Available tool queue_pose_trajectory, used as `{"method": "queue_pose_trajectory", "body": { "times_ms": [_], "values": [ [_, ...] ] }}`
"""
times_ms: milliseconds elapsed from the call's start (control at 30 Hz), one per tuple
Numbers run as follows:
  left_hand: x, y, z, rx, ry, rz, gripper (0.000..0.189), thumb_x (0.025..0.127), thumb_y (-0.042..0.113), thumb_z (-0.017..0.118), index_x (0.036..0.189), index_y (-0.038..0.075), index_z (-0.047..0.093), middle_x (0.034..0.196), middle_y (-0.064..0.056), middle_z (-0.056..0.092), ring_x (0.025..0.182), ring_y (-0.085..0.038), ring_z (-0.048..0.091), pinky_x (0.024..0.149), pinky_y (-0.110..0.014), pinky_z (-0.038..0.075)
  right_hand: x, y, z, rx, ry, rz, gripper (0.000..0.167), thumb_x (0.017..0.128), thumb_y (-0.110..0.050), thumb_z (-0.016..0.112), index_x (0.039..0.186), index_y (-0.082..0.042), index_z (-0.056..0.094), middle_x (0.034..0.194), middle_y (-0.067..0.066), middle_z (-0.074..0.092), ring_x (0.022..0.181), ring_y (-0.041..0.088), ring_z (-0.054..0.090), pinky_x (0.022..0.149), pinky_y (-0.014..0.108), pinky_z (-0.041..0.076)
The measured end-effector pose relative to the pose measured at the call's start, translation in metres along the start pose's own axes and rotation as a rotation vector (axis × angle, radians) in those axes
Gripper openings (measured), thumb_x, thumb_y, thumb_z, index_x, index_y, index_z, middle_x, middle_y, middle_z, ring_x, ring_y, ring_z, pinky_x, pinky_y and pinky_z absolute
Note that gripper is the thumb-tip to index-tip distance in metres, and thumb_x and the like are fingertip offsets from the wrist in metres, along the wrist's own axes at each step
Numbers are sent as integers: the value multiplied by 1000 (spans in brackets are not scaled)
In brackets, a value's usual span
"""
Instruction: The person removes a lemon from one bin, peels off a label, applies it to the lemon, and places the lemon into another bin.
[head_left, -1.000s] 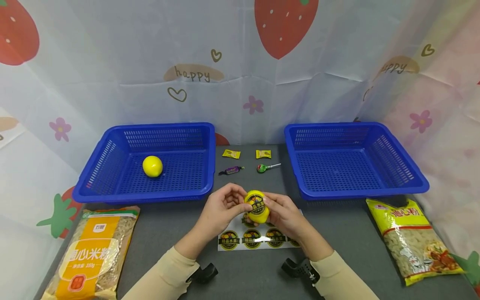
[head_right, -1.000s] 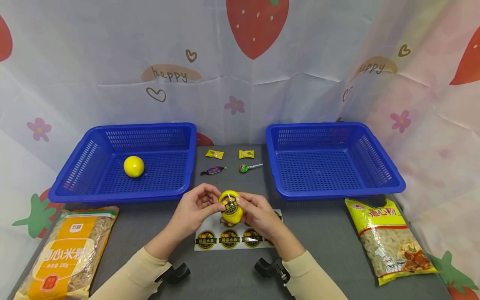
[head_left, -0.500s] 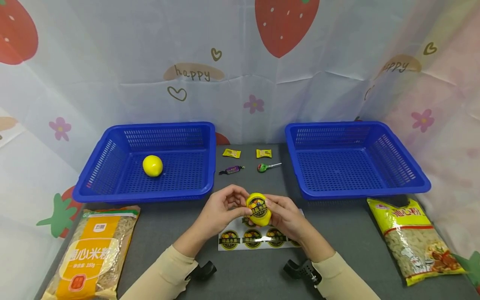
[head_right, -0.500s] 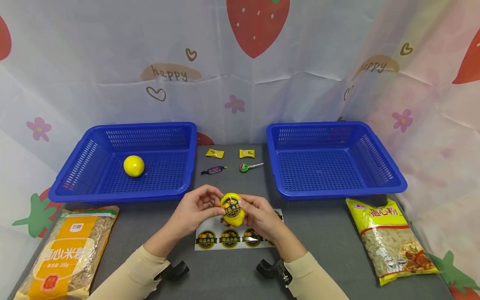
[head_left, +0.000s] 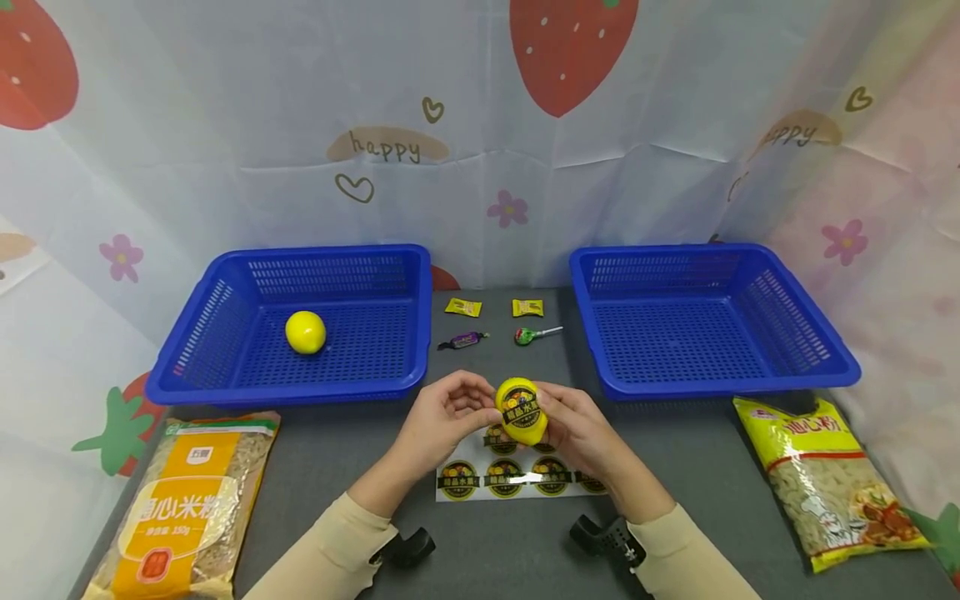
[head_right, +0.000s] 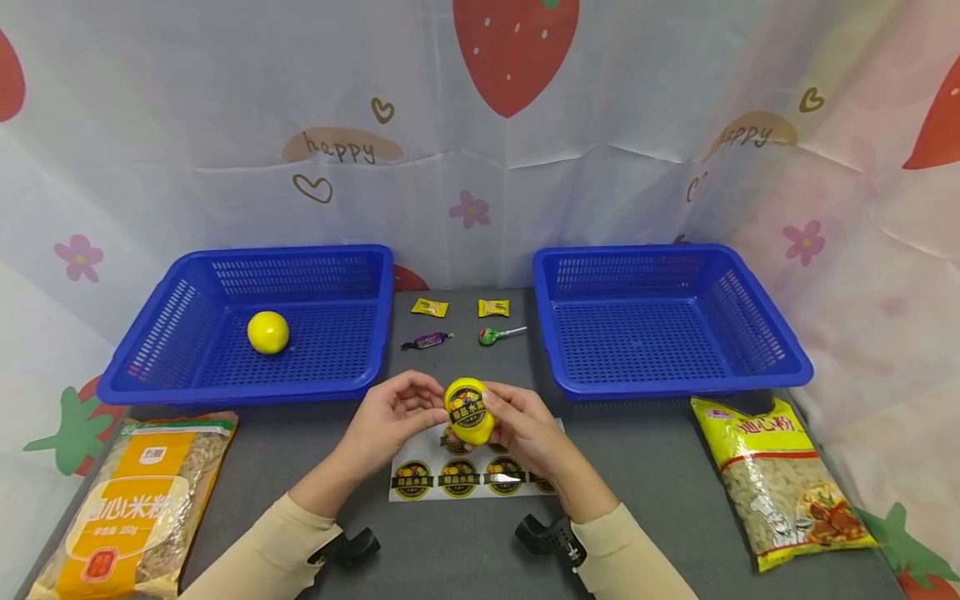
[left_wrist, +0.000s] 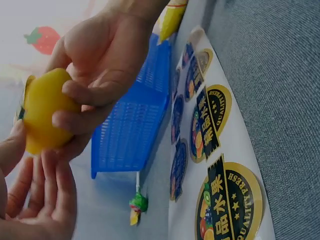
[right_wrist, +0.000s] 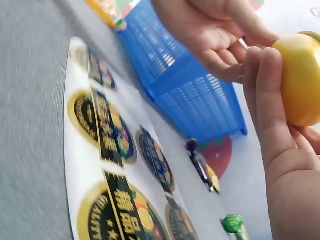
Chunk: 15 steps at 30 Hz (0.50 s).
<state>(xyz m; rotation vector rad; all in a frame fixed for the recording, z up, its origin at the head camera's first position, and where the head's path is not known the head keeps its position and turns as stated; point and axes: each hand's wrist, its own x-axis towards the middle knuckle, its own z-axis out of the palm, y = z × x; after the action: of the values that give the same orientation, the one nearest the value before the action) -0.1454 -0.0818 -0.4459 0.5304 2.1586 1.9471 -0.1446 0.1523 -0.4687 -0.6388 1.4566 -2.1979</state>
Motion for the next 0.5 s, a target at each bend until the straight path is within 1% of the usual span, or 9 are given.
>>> {"method": "queue_pose_trajectory", "body": {
  "times_ms": [100,200,267,333,433,500],
  "values": [
    [0,-1,1,39,49,-33,27,91,21,77,113,7,69,103,-12,69,92,-19,67,79,-23,57,1,-1,1,-81,56,15,51,110,-22,41,146,14,38,122,5,66,101,16,70,82,31,61],
    [-1,1,4,93,44,-60,35,92,29,76,120,9,70,107,-9,72,94,-18,70,80,-24,57,2,-2,2,-139,108,22,54,110,-23,45,149,12,35,127,3,62,105,15,68,83,33,60],
    [-1,2,6,102,21,-76,43,93,32,75,127,8,67,112,-10,73,97,-19,71,81,-24,58,3,-3,3,-180,129,24,53,109,-23,46,150,10,36,131,5,60,107,13,67,85,32,60],
    [-1,2,9,95,7,-89,48,93,33,74,132,6,64,116,-12,73,101,-21,72,83,-26,59,4,-3,4,-258,152,20,51,109,-23,46,150,7,39,134,11,59,107,12,66,86,31,59],
    [-1,1,11,85,24,-107,50,94,32,74,134,5,63,118,-13,72,105,-23,72,84,-27,59,5,-5,6,-388,183,31,48,109,-22,47,150,2,43,138,20,58,105,12,66,86,38,59],
    [-1,0,11,98,49,-112,48,93,33,75,132,6,64,117,-12,73,104,-22,72,84,-28,59,5,-7,7,-474,214,43,46,108,-22,49,150,-3,46,138,21,58,104,14,66,86,44,59]
  ]
}}
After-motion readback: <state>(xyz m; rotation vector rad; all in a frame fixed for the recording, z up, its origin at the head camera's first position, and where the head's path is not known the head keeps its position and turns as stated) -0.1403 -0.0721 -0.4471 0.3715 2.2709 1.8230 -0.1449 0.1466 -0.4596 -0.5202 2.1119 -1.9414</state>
